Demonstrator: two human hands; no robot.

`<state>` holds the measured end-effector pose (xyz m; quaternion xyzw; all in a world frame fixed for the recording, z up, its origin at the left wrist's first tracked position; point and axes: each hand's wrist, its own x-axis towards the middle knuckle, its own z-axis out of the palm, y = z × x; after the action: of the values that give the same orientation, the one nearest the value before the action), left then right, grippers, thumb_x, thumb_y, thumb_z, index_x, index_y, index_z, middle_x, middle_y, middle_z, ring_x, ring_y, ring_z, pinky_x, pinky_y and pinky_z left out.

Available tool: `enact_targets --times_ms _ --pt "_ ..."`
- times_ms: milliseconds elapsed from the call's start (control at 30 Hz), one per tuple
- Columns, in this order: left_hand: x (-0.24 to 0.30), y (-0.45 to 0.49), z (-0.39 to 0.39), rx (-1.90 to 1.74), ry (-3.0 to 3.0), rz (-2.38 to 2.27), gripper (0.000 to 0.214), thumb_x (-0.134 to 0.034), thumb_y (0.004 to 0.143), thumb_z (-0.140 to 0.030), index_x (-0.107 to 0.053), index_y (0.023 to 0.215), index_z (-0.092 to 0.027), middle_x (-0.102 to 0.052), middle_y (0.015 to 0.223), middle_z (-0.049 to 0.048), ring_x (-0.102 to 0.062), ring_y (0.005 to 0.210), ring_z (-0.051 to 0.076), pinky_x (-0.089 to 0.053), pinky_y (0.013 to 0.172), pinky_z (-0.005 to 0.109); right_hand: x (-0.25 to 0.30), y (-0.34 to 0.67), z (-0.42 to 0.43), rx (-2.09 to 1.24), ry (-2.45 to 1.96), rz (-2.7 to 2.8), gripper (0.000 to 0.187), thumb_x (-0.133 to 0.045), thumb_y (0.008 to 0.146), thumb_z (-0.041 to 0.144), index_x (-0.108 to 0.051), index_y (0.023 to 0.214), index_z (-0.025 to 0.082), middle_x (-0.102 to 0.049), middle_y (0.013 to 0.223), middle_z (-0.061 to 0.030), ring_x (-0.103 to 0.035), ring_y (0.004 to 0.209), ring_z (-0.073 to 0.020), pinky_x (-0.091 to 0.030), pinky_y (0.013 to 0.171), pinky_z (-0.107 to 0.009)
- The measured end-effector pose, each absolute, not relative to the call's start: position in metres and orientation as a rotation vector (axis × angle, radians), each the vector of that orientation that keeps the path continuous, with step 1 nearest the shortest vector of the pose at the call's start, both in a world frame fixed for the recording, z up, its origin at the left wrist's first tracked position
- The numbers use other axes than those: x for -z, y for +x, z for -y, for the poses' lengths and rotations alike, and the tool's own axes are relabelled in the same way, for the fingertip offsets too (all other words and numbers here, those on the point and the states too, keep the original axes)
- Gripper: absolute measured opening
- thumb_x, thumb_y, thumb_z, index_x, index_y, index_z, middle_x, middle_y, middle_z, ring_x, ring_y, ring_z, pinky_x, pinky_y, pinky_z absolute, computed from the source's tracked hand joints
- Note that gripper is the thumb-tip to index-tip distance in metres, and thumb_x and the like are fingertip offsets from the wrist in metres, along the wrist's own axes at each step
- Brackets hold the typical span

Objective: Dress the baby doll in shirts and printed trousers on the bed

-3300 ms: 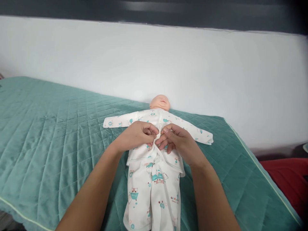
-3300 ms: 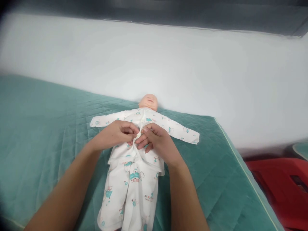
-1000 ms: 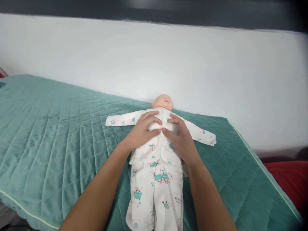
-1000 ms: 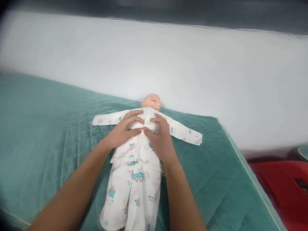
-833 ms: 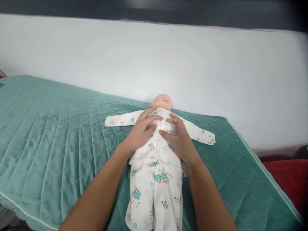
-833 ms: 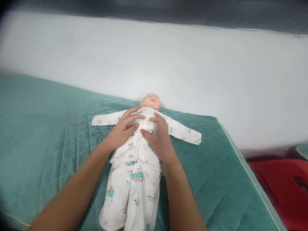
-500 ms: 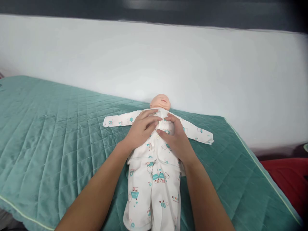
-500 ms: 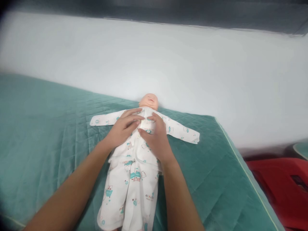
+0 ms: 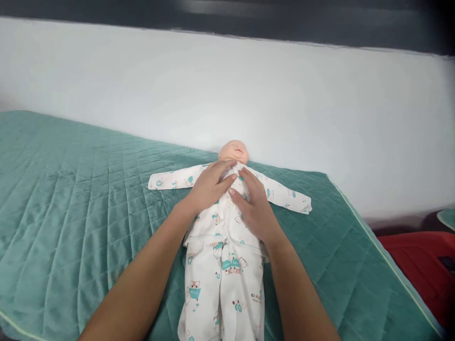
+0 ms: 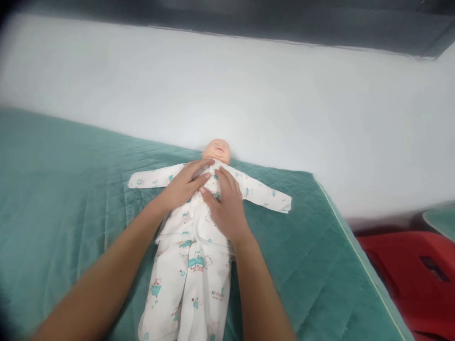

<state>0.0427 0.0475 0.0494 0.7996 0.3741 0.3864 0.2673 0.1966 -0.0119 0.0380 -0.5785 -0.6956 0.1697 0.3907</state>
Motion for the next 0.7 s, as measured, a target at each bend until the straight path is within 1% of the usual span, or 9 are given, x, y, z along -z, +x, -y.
enact_targets --times_ms 267,433,567,633,700 --pt "-0.049 0.044 -0.049 -0.986 2.213 -1.082 0.044 -0.047 0.093 -0.041 -0.050 0.135 -0.027 -0.053 0.141 0.0021 -0.042 0.133 0.022 -0.035 0.112 0.038 -0.040 0.195 0.012 -0.409 -1.491 1.802 0.059 -0.047 0.093 0.051 -0.039 0.145 0.024 -0.034 0.156 -0.0074 -0.027 0.144 -0.0236 -0.024 0.119 -0.049" --pt "-0.051 0.044 -0.047 -0.967 2.248 -1.049 0.046 -0.047 0.094 -0.042 -0.049 0.137 -0.027 -0.049 0.146 0.0008 -0.037 0.138 0.021 -0.030 0.116 0.038 -0.039 0.196 0.012 -0.402 -1.468 1.804 0.059 -0.047 0.093 0.053 -0.040 0.144 0.023 -0.035 0.155 -0.0082 -0.028 0.144 -0.0241 -0.023 0.119 -0.048" --pt "-0.046 0.043 -0.050 -1.081 2.194 -1.008 0.047 -0.050 0.093 -0.046 -0.052 0.135 -0.024 -0.053 0.142 0.0044 -0.043 0.134 0.020 -0.032 0.114 0.038 -0.037 0.199 0.011 -0.448 -1.395 1.769 0.055 -0.041 0.096 0.053 -0.043 0.143 0.025 -0.037 0.155 -0.0063 -0.029 0.144 -0.0215 -0.023 0.120 -0.045" --pt "-0.040 0.040 -0.052 -1.183 2.112 -1.007 0.044 -0.046 0.095 -0.044 -0.055 0.132 -0.022 -0.056 0.139 0.0063 -0.048 0.130 0.020 -0.034 0.113 0.038 -0.035 0.201 0.010 -0.478 -1.363 1.743 0.052 -0.040 0.096 0.051 -0.045 0.142 0.027 -0.037 0.154 -0.0046 -0.031 0.144 -0.0203 -0.022 0.120 -0.045" --pt "-0.032 0.035 -0.051 -1.247 2.043 -1.026 0.042 -0.042 0.097 -0.043 -0.056 0.130 -0.021 -0.056 0.139 0.0074 -0.047 0.132 0.019 -0.033 0.114 0.039 -0.033 0.202 0.009 -0.491 -1.350 1.721 0.050 -0.042 0.096 0.050 -0.047 0.141 0.028 -0.038 0.154 -0.0035 -0.032 0.143 -0.0200 -0.022 0.120 -0.045"
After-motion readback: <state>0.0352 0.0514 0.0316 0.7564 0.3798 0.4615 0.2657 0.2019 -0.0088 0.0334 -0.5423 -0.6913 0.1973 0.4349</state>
